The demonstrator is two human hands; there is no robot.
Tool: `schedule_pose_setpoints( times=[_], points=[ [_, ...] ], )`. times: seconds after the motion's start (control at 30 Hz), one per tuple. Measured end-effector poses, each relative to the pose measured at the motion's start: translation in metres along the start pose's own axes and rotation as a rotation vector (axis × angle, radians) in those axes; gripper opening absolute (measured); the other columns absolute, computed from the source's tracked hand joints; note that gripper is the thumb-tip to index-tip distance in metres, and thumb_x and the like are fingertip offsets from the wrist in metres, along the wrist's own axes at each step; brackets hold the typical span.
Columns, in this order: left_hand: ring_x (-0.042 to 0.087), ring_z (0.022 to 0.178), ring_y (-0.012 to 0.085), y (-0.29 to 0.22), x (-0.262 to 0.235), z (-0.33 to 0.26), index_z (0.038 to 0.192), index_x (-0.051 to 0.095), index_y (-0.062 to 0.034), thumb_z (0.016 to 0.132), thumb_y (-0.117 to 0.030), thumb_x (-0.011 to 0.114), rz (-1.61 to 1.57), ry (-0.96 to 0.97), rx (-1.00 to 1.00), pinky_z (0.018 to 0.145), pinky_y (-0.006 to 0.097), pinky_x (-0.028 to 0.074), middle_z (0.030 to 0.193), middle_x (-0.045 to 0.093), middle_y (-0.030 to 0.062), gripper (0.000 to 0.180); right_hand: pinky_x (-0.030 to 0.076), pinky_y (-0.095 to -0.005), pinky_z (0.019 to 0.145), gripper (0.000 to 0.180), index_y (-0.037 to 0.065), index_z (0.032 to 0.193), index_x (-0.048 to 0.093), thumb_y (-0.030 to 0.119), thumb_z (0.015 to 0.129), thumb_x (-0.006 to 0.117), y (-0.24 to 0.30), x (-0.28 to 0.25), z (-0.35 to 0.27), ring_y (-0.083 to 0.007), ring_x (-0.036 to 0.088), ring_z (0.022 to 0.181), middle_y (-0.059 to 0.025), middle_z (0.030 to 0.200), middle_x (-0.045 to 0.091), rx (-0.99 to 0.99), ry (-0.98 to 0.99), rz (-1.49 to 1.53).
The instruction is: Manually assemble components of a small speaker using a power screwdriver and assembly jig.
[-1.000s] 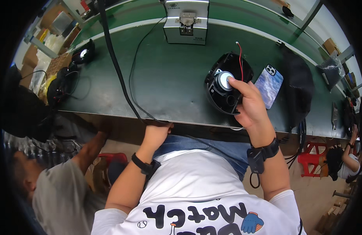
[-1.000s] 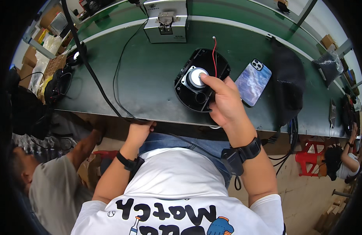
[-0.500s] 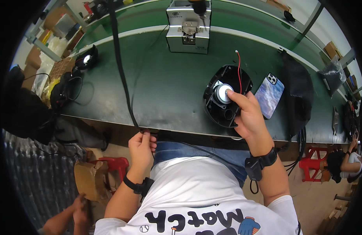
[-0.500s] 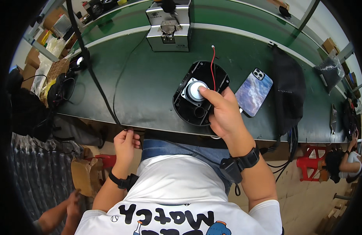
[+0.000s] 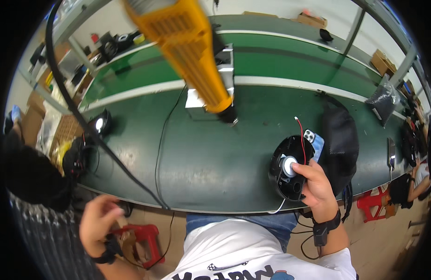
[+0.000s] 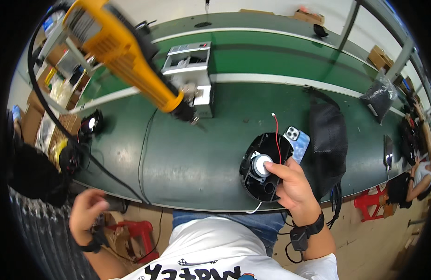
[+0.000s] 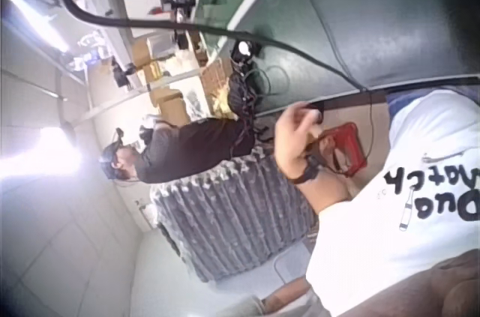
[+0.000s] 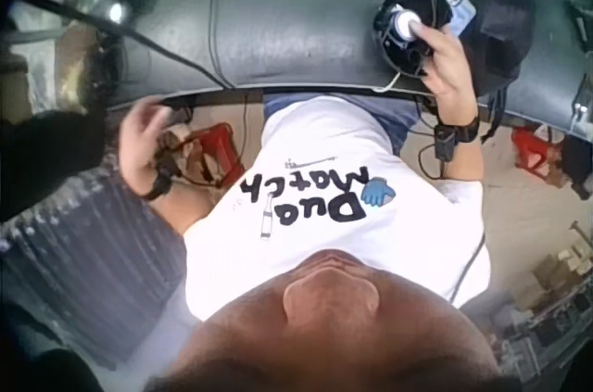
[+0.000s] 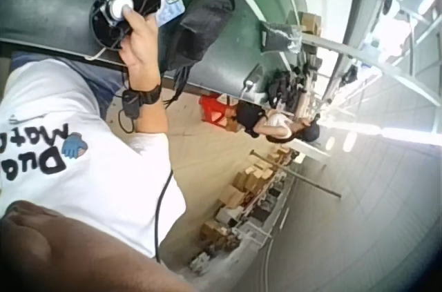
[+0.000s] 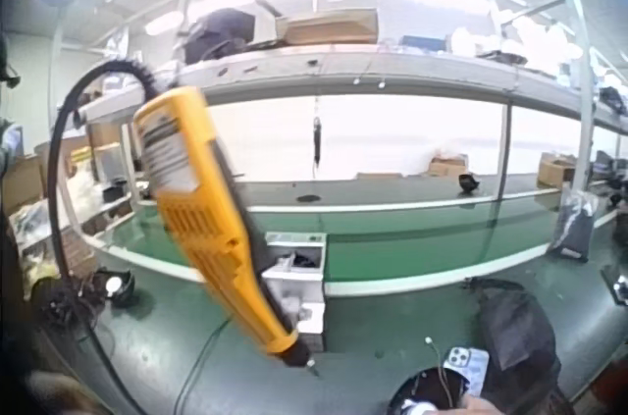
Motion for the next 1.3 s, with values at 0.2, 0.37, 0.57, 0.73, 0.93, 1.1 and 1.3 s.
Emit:
schedule_pose_setpoints(
  times=[0.2, 0.37, 0.57, 0.73, 0.93, 1.1, 1.3],
  points=[
    [0.047, 0.069, 0.0078, -0.156, -0.068, 0.090, 0.112, 0.055, -0.0020, 0.097, -0.031, 0.060, -0.680, -0.020, 0.747, 0.063, 0.023, 0.040, 0.080, 0.052, -0.0014, 0.033, 0.050, -0.0353, 0.096, 0.053, -0.001, 0.133, 0.048, -0.006, 0.084, 0.067, 0.029, 0.020, 0.013, -0.0205, 0.064, 0.108, -0.0111, 0.119, 0.063, -0.080, 0.025, -0.027],
    [0.060, 0.081, 0.0104, -0.228, 0.032, 0.164, 0.108, 0.062, 0.0005, 0.090, -0.009, 0.068, -0.320, 0.169, 0.670, 0.076, 0.024, 0.048, 0.091, 0.065, 0.0012, 0.021, 0.046, -0.0358, 0.102, 0.066, 0.000, 0.138, 0.037, -0.005, 0.082, 0.071, 0.029, 0.062, 0.036, -0.0187, 0.058, 0.116, -0.0114, 0.128, 0.055, -0.125, 0.150, -0.056],
    [0.055, 0.053, 0.0197, -0.302, 0.095, 0.071, 0.066, 0.062, -0.0118, 0.065, -0.022, 0.088, 0.148, 0.163, 1.212, 0.050, 0.030, 0.039, 0.059, 0.057, -0.0010, 0.028, 0.048, -0.0327, 0.098, 0.065, 0.001, 0.135, 0.028, -0.001, 0.086, 0.070, 0.043, 0.085, 0.054, -0.0143, 0.056, 0.111, -0.0101, 0.123, 0.053, -0.165, 0.162, -0.176],
    [0.051, 0.081, 0.0233, -0.328, 0.140, 0.037, 0.089, 0.074, -0.0117, 0.056, -0.030, 0.090, 0.450, -0.125, 1.216, 0.065, 0.032, 0.039, 0.094, 0.054, 0.0100, 0.041, 0.046, -0.0325, 0.099, 0.067, 0.003, 0.136, 0.031, -0.004, 0.083, 0.071, 0.024, 0.075, 0.080, -0.0150, 0.055, 0.116, -0.0089, 0.124, 0.054, -0.079, 0.108, -0.135],
    [0.048, 0.115, 0.0383, -0.350, 0.188, 0.056, 0.093, 0.073, -0.0073, 0.048, -0.023, 0.086, 0.646, -0.151, 1.267, 0.092, 0.047, 0.042, 0.127, 0.052, 0.0196, 0.050, 0.050, -0.0282, 0.089, 0.061, 0.000, 0.131, 0.033, 0.000, 0.082, 0.071, 0.016, 0.070, 0.085, -0.0128, 0.055, 0.108, -0.0106, 0.120, 0.051, 0.022, 0.098, -0.210],
    [0.048, 0.121, 0.0427, -0.370, 0.193, 0.044, 0.093, 0.071, -0.0046, 0.046, -0.013, 0.082, 0.667, -0.034, 1.108, 0.098, 0.051, 0.041, 0.135, 0.051, 0.0224, 0.049, 0.049, -0.0284, 0.091, 0.063, 0.001, 0.130, 0.034, -0.002, 0.080, 0.072, 0.014, 0.068, 0.081, -0.0132, 0.055, 0.109, -0.0105, 0.119, 0.051, 0.034, 0.083, -0.129],
    [0.053, 0.117, 0.0424, -0.331, 0.194, 0.055, 0.095, 0.070, 0.0004, 0.047, -0.010, 0.081, 0.447, -0.097, 1.423, 0.094, 0.049, 0.045, 0.131, 0.052, 0.0288, 0.051, 0.048, -0.0295, 0.094, 0.061, 0.002, 0.130, 0.035, 0.000, 0.082, 0.072, 0.016, 0.065, 0.074, -0.0132, 0.055, 0.110, -0.0108, 0.121, 0.052, 0.008, 0.093, -0.158]
  ],
)
Point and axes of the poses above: each hand's wrist, its own z-axis towards the middle knuckle, its own x-axis out of the palm, y = z × x, the point moved 10 cm from there along z, towards the middle knuckle
